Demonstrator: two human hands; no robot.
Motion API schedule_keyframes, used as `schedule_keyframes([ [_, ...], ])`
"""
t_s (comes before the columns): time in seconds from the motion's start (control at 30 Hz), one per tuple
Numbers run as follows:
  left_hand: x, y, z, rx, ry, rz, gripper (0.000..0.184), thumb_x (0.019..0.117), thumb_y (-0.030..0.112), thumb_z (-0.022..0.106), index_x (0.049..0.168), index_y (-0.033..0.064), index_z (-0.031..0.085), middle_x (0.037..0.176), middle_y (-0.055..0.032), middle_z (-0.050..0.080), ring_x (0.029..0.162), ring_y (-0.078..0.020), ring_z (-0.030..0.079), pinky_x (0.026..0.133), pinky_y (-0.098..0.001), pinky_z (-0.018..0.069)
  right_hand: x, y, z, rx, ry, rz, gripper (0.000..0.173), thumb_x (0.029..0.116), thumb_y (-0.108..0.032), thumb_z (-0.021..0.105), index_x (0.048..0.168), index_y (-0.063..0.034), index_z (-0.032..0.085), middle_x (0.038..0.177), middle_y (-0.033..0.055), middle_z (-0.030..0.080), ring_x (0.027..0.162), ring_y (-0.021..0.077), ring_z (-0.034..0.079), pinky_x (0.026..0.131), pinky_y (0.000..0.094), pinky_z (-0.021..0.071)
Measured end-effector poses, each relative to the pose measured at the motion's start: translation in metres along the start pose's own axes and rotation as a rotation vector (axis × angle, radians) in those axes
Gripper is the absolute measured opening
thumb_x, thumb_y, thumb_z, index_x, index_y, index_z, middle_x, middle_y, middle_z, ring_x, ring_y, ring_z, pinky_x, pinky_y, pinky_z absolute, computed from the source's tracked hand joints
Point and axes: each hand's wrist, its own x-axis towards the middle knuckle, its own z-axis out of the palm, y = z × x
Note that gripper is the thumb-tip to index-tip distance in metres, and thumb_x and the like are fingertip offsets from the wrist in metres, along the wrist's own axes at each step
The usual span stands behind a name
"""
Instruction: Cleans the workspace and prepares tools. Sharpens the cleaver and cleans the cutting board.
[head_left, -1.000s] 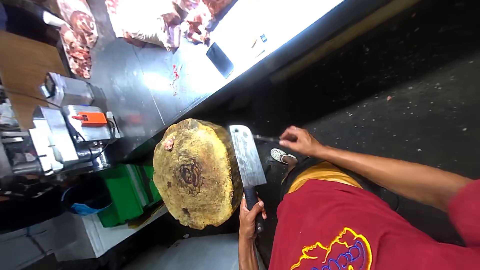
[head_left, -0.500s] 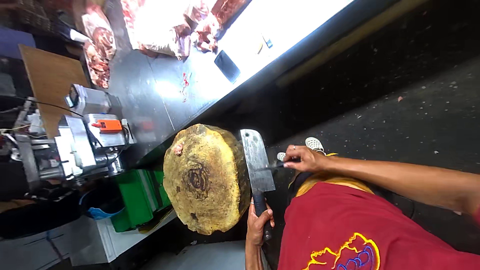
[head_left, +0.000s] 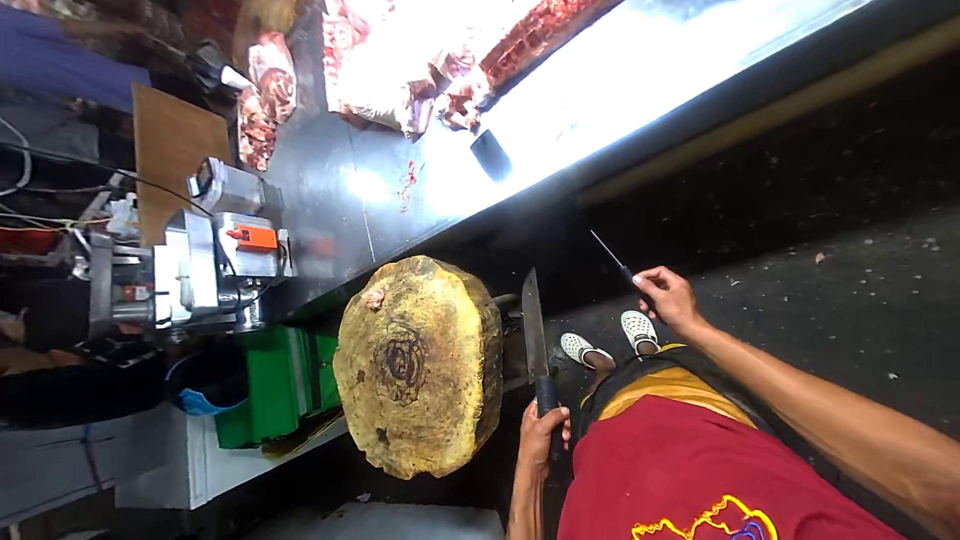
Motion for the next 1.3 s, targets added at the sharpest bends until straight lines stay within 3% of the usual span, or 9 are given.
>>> schedule_keyframes([
  [0.1, 0.016, -0.007, 0.012, 0.441, 0.220, 0.042, 0.043, 0.0858, 0.009, 0.075, 0.123, -0.0021, 0.057, 0.075, -0.0123, 0.067, 0.056, -0.0190, 0.065, 0.052, -0.0333, 0.0564, -0.020, 0.004, 0.001, -0.206, -0.097, -0.149, 0.028, 0.0993, -0.028, 0.067, 0.116, -0.0049, 0.069, 0.098, 0.0104, 0.069, 0.068, 0.0158, 0.065, 0.064, 0.0361, 0.0576],
  [0.17, 0.016, -0.004, 0.014, 0.823, 0.329, 0.044, 0.050, 0.0855, 0.022, 0.077, 0.130, 0.0052, 0.061, 0.093, -0.0131, 0.071, 0.077, -0.0241, 0.070, 0.072, -0.0461, 0.0601, -0.035, 0.012, 0.004, -0.357, -0.224, -0.258, 0.031, 0.0967, -0.031, 0.070, 0.114, -0.0057, 0.072, 0.108, 0.0130, 0.069, 0.089, 0.0205, 0.068, 0.082, 0.0411, 0.0584],
  [0.3, 0.015, 0.011, 0.029, 1.116, 0.394, 0.030, 0.050, 0.0870, 0.029, 0.071, 0.132, 0.0105, 0.061, 0.100, -0.0136, 0.073, 0.094, -0.0303, 0.071, 0.083, -0.0551, 0.0566, -0.062, 0.026, 0.017, -0.545, -0.478, -0.483, 0.033, 0.0963, -0.040, 0.067, 0.109, -0.0116, 0.076, 0.108, 0.0103, 0.069, 0.101, 0.0208, 0.066, 0.091, 0.0413, 0.0555],
  [0.57, 0.004, 0.012, 0.037, 1.075, 0.375, 0.044, 0.048, 0.0848, 0.026, 0.073, 0.129, 0.0095, 0.063, 0.099, -0.0129, 0.073, 0.092, -0.0276, 0.071, 0.083, -0.0519, 0.0564, -0.015, 0.023, 0.025, -0.488, -0.363, -0.414, 0.024, 0.0952, -0.028, 0.073, 0.105, -0.0066, 0.075, 0.102, 0.0128, 0.068, 0.094, 0.0243, 0.067, 0.086, 0.0461, 0.0562],
  [0.7, 0.002, 0.012, 0.035, 1.074, 0.382, 0.033, 0.046, 0.0848, 0.026, 0.073, 0.127, 0.0095, 0.064, 0.097, -0.0123, 0.072, 0.089, -0.0272, 0.071, 0.081, -0.0516, 0.0565, -0.047, 0.023, 0.029, -0.513, -0.581, -0.454, 0.028, 0.0962, -0.034, 0.068, 0.106, -0.0084, 0.076, 0.105, 0.0105, 0.069, 0.100, 0.0207, 0.066, 0.092, 0.0409, 0.0544],
  [0.87, -0.013, 0.009, 0.028, 1.100, 0.363, 0.011, 0.046, 0.0833, 0.025, 0.074, 0.126, 0.0107, 0.066, 0.096, -0.0103, 0.073, 0.088, -0.0247, 0.071, 0.081, -0.0499, 0.0568, 0.012, 0.029, 0.022, -0.493, -0.286, -0.345, 0.022, 0.0954, -0.027, 0.073, 0.105, -0.0069, 0.075, 0.105, 0.0149, 0.069, 0.097, 0.0273, 0.068, 0.088, 0.0493, 0.0566],
  [1.0, -0.006, 0.010, 0.026, 1.111, 0.379, 0.015, 0.045, 0.0840, 0.026, 0.073, 0.125, 0.0105, 0.066, 0.093, -0.0108, 0.073, 0.086, -0.0259, 0.071, 0.078, -0.0508, 0.0569, -0.031, 0.031, 0.028, -0.513, -0.510, -0.391, 0.027, 0.0968, -0.031, 0.069, 0.107, -0.0071, 0.075, 0.107, 0.0117, 0.069, 0.098, 0.0220, 0.067, 0.091, 0.0423, 0.0565],
  [1.2, 0.000, 0.015, 0.021, 1.097, 0.300, -0.064, 0.044, 0.0839, 0.027, 0.072, 0.124, 0.0110, 0.066, 0.099, -0.0105, 0.072, 0.091, -0.0247, 0.070, 0.083, -0.0496, 0.0566, 0.008, 0.036, 0.027, -0.526, -0.327, -0.235, 0.024, 0.0976, -0.029, 0.071, 0.108, -0.0072, 0.073, 0.103, 0.0160, 0.069, 0.094, 0.0299, 0.068, 0.086, 0.0531, 0.0556],
  [1.3, 0.010, 0.016, 0.022, 0.997, 0.298, -0.016, 0.041, 0.0835, 0.026, 0.074, 0.121, 0.0094, 0.067, 0.096, -0.0095, 0.071, 0.087, -0.0227, 0.069, 0.080, -0.0481, 0.0569, -0.029, 0.026, 0.018, -0.474, -0.531, -0.233, 0.026, 0.0963, -0.032, 0.071, 0.109, -0.0085, 0.073, 0.105, 0.0112, 0.069, 0.092, 0.0227, 0.068, 0.084, 0.0460, 0.0582],
])
